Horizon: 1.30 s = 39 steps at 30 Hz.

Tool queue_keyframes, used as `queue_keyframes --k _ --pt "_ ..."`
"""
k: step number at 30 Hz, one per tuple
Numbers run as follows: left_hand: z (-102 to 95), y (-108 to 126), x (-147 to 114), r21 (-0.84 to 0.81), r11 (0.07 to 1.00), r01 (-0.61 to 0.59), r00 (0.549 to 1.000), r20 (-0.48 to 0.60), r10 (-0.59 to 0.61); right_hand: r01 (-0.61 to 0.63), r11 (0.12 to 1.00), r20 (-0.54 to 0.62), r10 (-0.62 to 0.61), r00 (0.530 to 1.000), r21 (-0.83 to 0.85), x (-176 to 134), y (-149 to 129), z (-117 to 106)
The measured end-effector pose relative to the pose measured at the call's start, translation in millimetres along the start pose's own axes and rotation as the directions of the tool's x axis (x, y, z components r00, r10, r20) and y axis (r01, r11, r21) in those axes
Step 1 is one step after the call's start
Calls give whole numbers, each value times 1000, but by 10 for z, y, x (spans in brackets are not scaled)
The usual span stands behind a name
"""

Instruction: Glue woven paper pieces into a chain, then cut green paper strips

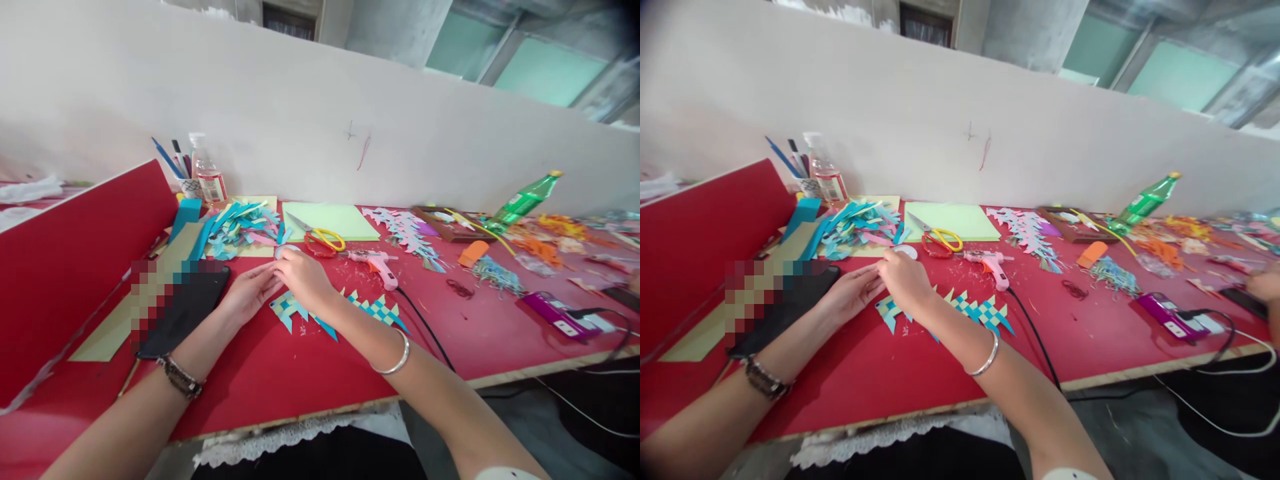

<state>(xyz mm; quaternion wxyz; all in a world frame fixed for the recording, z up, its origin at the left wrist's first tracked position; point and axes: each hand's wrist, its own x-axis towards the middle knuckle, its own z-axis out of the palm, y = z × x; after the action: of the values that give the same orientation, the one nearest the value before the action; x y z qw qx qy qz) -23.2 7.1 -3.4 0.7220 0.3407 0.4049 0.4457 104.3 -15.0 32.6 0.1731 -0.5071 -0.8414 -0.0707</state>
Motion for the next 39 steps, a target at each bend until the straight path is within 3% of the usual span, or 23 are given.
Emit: queue_keyframes --k 6,12,16,22,29,33,39 --pt "15 28 -8 -10 1000 -17 1000 -10 16 -4 996 -71 11 997 91 -5 76 -10" --pt "4 84 -1 -73 995 -62 994 -90 56 -69 898 -241 189 952 434 152 432 -21" --pt "-5 104 17 -80 992 -96 989 -123 85 -114 876 -191 226 955 469 237 656 97" --pt "-21 103 -5 -57 981 -185 982 -56 182 -102 893 -113 167 979 438 295 737 332" --pt "24 66 -26 88 943 -321 944 -47 326 -117 871 -125 199 972 478 186 689 164" --pt "65 47 -55 158 917 -366 930 57 362 -80 776 -91 175 980 625 16 563 5" --pt "72 20 -73 297 801 -520 842 338 421 0 623 -82 103 991 783 -223 418 -105"
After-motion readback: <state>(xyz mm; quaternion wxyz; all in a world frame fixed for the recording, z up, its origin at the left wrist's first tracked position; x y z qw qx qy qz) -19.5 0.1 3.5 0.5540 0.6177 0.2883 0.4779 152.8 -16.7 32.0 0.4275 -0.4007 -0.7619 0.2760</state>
